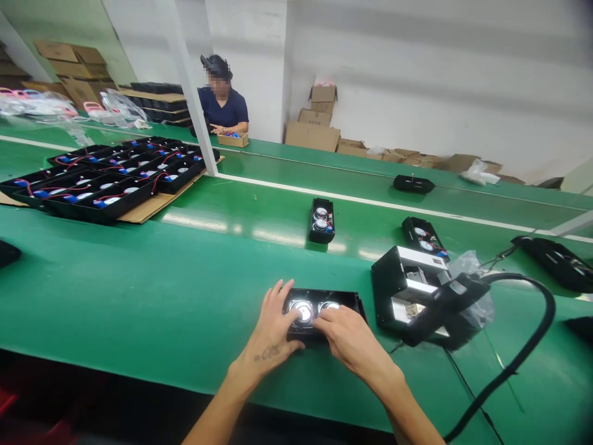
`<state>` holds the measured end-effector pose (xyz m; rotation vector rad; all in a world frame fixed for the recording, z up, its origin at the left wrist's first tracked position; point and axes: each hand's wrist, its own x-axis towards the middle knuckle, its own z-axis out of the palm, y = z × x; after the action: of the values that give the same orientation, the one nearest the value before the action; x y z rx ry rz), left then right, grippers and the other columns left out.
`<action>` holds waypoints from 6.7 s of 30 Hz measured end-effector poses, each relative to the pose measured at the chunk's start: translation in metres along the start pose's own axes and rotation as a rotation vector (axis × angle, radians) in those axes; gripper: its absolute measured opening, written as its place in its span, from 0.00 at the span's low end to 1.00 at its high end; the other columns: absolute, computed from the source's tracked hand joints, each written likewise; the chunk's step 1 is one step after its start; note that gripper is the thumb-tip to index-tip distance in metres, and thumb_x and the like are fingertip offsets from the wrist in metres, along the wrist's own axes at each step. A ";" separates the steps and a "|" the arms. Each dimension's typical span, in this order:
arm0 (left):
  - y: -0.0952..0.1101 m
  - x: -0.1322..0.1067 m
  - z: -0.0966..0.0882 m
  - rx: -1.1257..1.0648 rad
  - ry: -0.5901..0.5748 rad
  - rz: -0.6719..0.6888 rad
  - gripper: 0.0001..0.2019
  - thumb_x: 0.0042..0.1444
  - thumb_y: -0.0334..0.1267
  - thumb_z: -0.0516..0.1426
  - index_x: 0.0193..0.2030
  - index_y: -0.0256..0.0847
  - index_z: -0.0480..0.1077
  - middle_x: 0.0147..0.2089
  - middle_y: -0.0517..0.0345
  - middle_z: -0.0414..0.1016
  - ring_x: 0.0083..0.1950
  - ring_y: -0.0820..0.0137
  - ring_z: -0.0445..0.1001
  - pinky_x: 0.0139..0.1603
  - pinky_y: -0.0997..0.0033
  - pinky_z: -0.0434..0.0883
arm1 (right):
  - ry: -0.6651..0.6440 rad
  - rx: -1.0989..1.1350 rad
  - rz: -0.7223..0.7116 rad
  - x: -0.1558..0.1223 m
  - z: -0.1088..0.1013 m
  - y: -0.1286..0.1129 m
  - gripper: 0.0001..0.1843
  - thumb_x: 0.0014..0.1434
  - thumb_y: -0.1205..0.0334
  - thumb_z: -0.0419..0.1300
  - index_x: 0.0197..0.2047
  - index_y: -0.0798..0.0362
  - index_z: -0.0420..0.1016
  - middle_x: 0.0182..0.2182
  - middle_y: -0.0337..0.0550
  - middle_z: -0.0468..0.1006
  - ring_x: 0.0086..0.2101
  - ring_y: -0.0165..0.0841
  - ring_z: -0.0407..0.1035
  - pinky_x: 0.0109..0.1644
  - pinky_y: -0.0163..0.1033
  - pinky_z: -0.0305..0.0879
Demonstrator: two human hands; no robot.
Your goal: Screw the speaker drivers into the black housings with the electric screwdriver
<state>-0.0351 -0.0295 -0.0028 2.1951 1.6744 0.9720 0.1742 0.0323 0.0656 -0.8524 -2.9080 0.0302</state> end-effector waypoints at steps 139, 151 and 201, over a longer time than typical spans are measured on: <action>0.026 0.011 0.021 0.255 0.339 0.243 0.16 0.54 0.50 0.69 0.29 0.43 0.72 0.25 0.62 0.73 0.34 0.65 0.70 0.44 0.61 0.65 | 1.206 1.391 0.220 -0.027 -0.019 -0.010 0.16 0.67 0.68 0.59 0.55 0.43 0.65 0.22 0.26 0.65 0.18 0.24 0.61 0.23 0.33 0.62; 0.025 0.011 0.022 0.247 0.349 0.246 0.16 0.54 0.50 0.69 0.29 0.43 0.71 0.25 0.63 0.73 0.33 0.65 0.70 0.44 0.61 0.65 | 1.136 1.395 0.253 -0.016 -0.006 -0.011 0.15 0.66 0.69 0.61 0.54 0.45 0.66 0.22 0.25 0.66 0.18 0.24 0.61 0.24 0.33 0.60; 0.019 0.013 0.023 0.271 0.384 0.295 0.15 0.54 0.50 0.69 0.30 0.43 0.73 0.26 0.61 0.75 0.34 0.64 0.72 0.43 0.61 0.66 | 1.217 1.014 0.640 -0.075 -0.053 0.075 0.19 0.56 0.60 0.71 0.47 0.49 0.69 0.17 0.24 0.67 0.16 0.26 0.60 0.23 0.36 0.58</action>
<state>-0.0045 -0.0189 -0.0051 2.6220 1.7545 1.3902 0.2832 0.0547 0.1070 -0.9804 -1.1599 0.6755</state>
